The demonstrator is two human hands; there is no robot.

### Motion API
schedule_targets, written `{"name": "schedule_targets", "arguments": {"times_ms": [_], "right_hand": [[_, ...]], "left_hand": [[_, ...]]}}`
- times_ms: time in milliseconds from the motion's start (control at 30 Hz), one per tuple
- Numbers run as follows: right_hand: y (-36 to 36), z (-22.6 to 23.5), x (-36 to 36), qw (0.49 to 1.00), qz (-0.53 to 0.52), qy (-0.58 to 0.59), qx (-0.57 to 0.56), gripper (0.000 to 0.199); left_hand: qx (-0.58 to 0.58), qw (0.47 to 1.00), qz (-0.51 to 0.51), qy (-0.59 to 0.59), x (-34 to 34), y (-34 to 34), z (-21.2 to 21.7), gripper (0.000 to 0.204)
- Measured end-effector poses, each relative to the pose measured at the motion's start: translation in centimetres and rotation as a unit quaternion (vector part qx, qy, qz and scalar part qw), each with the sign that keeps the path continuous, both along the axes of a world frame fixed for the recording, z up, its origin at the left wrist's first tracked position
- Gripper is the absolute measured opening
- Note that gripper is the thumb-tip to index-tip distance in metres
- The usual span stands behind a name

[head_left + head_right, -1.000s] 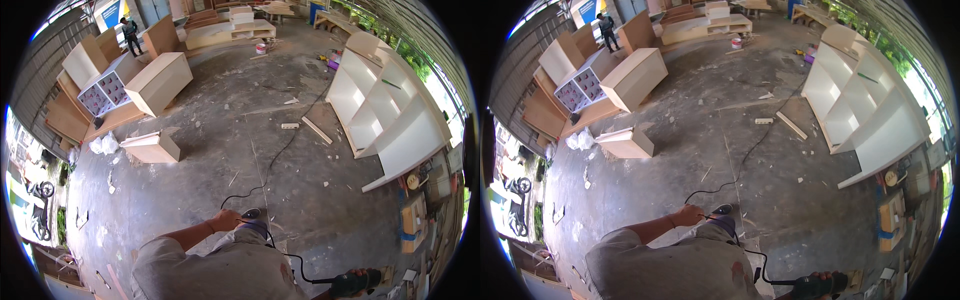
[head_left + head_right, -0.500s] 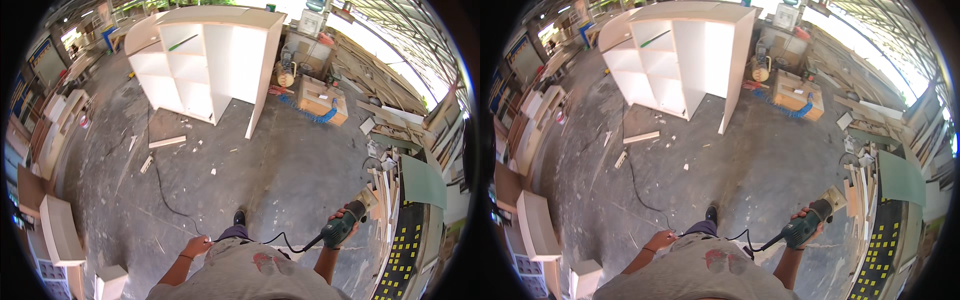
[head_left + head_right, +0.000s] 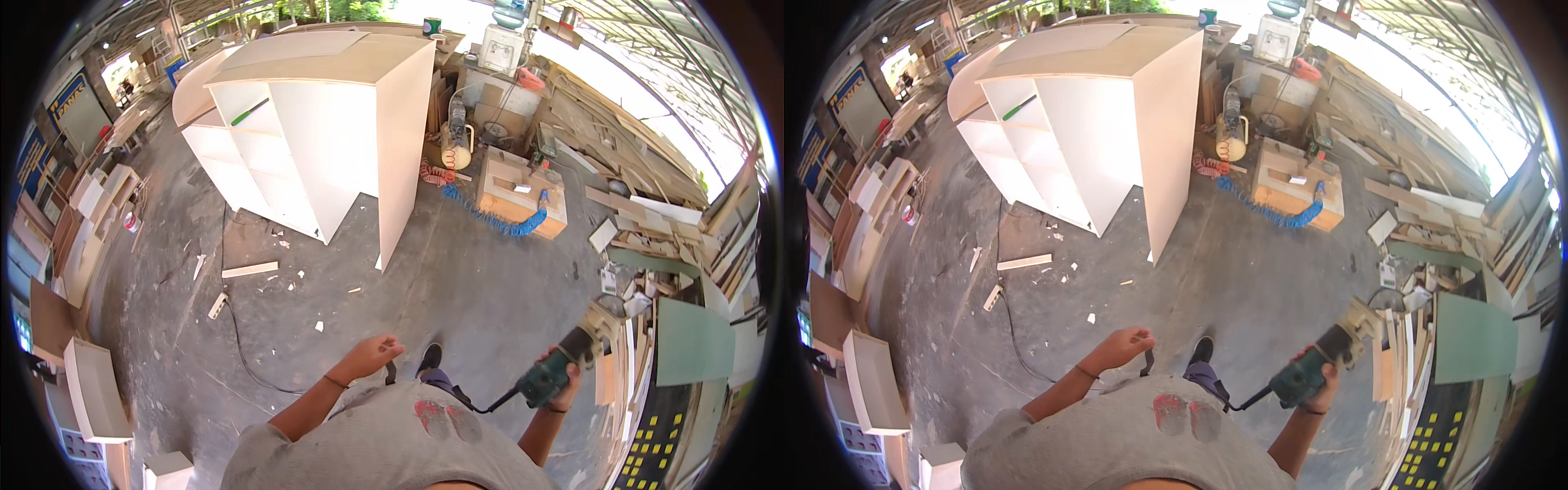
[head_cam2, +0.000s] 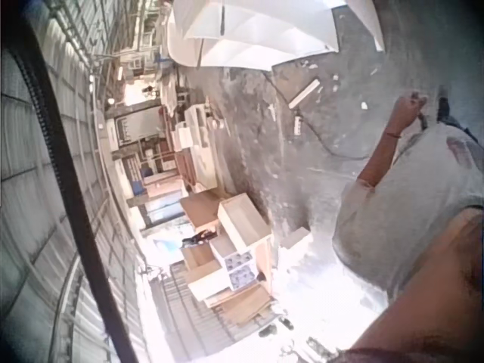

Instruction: The person uses a power trimmer to shave off the excess laminate from the edges of a white wooden cabinet. The person moves the trimmer along various curved and straight edges of the cabinet sections, occasionally stopping to check the edge and reposition the tool.

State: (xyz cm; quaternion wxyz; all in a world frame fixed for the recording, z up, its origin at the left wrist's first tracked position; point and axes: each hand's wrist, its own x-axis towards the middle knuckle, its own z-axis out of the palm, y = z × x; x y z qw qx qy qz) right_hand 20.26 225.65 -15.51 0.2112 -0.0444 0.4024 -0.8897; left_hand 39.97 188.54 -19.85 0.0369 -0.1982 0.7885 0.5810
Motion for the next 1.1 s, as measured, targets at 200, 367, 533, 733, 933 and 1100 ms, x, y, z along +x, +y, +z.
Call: {"name": "schedule_targets", "arguments": {"times_ms": [200, 367, 533, 733, 933, 1100], "right_hand": [[-7.6, 6.7, -14.1, 0.974, 0.19, 0.025, 0.119, 0.06], [-16.5, 12.3, -22.1, 0.92, 0.343, 0.088, 0.166, 0.058], [-22.1, 11.5, -26.6, 0.91, 0.395, 0.045, 0.121, 0.06], [-22.0, 6.3, -34.3, 0.935, 0.345, -0.049, 0.073, 0.067], [-23.3, 3.4, -38.9, 0.976, 0.21, -0.05, -0.001, 0.082], [-26.5, 4.8, -42.8, 0.982, 0.182, -0.014, 0.054, 0.082]], "left_hand": [[0.164, 0.978, -0.079, 0.104, -15.2, 4.7, 6.8, 0.076], [0.268, 0.944, -0.037, 0.189, -24.8, 4.9, 10.9, 0.084], [0.112, 0.961, 0.002, 0.253, -27.0, 1.8, 12.8, 0.086], [-0.052, 0.932, 0.228, 0.279, -24.9, -7.8, 10.4, 0.068], [-0.36, 0.78, 0.366, 0.359, -25.9, -20.9, 15.9, 0.078], [-0.458, 0.748, 0.342, 0.336, -30.1, -26.7, 19.7, 0.077]]}}
